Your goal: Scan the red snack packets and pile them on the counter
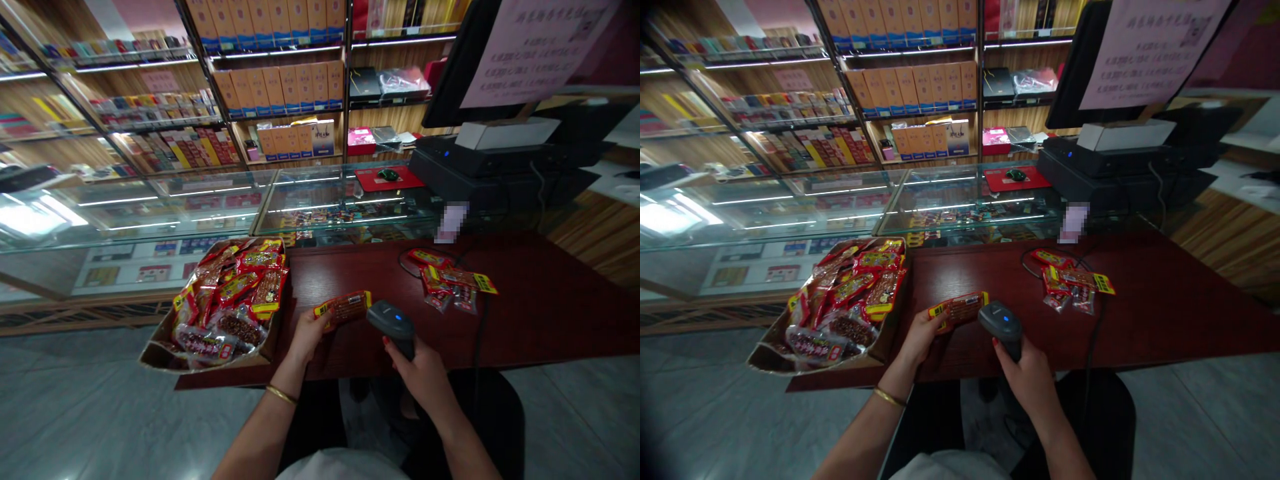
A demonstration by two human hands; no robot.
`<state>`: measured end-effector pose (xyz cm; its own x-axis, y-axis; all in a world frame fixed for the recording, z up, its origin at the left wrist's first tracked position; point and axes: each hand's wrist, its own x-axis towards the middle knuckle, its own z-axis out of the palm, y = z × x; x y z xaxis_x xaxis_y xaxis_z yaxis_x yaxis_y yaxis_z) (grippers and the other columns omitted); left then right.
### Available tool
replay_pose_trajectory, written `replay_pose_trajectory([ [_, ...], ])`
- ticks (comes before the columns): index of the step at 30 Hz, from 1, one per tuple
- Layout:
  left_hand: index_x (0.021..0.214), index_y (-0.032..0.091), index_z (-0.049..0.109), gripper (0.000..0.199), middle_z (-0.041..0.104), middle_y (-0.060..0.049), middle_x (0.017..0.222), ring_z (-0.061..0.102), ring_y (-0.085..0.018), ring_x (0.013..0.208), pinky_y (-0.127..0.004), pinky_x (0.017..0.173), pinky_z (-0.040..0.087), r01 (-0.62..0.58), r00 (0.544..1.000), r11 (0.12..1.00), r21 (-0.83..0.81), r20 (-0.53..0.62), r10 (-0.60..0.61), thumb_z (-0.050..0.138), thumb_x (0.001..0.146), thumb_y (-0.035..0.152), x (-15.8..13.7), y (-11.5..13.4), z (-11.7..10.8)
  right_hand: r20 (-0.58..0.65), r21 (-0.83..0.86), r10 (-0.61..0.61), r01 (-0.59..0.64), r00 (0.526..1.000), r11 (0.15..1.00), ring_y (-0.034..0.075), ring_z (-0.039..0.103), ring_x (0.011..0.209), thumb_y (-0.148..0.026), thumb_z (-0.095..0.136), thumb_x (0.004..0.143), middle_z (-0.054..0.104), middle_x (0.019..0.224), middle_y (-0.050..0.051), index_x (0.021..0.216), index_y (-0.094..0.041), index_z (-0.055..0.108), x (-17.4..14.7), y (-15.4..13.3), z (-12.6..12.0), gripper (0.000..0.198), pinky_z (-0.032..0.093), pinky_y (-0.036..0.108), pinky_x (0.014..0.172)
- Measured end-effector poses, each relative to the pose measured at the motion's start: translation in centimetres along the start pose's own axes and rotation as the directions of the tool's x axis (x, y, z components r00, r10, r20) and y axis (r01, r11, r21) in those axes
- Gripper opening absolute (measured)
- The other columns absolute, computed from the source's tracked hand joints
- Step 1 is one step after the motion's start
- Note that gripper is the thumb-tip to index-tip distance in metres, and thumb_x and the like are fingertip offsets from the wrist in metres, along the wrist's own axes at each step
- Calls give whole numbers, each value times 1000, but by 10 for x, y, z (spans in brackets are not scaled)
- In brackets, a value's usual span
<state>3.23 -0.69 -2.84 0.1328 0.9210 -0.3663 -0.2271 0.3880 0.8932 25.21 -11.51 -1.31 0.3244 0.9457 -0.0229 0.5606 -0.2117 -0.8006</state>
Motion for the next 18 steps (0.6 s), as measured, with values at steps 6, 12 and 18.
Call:
replay_pose_trajectory([
  [6, 99, 15, 78, 51, 78, -9, 96, 72, -20, 85, -29, 75, 56, 8, 1000, 1000, 8, 7, -8, 89, 62, 49, -2, 3, 0, 8, -25, -5, 5, 1000, 1000, 28, 77, 70, -59, 58, 87, 78, 73, 9, 97, -19, 75, -1, -1, 4, 45, 53, 32, 63],
  [12, 88, 13, 76, 50, 77, -8, 87, 70, -18, 77, -30, 72, 58, 7, 1000, 1000, -20, -28, -8, 92, 56, 48, 4, -2, -2, 4, -27, 7, -7, 1000, 1000, 28, 76, 66, -60, 59, 85, 77, 68, 9, 88, -20, 75, -2, -3, 4, 43, 52, 32, 62],
  [18, 100, 15, 77, 53, 78, -9, 95, 71, -19, 83, -29, 72, 57, 7, 999, 1000, 13, -31, -6, 89, 61, 48, 3, 0, -3, -22, 2, 10, -10, 1000, 1000, 29, 76, 70, -59, 60, 84, 77, 70, 9, 89, -20, 74, -3, -3, 2, 42, 53, 33, 65],
])
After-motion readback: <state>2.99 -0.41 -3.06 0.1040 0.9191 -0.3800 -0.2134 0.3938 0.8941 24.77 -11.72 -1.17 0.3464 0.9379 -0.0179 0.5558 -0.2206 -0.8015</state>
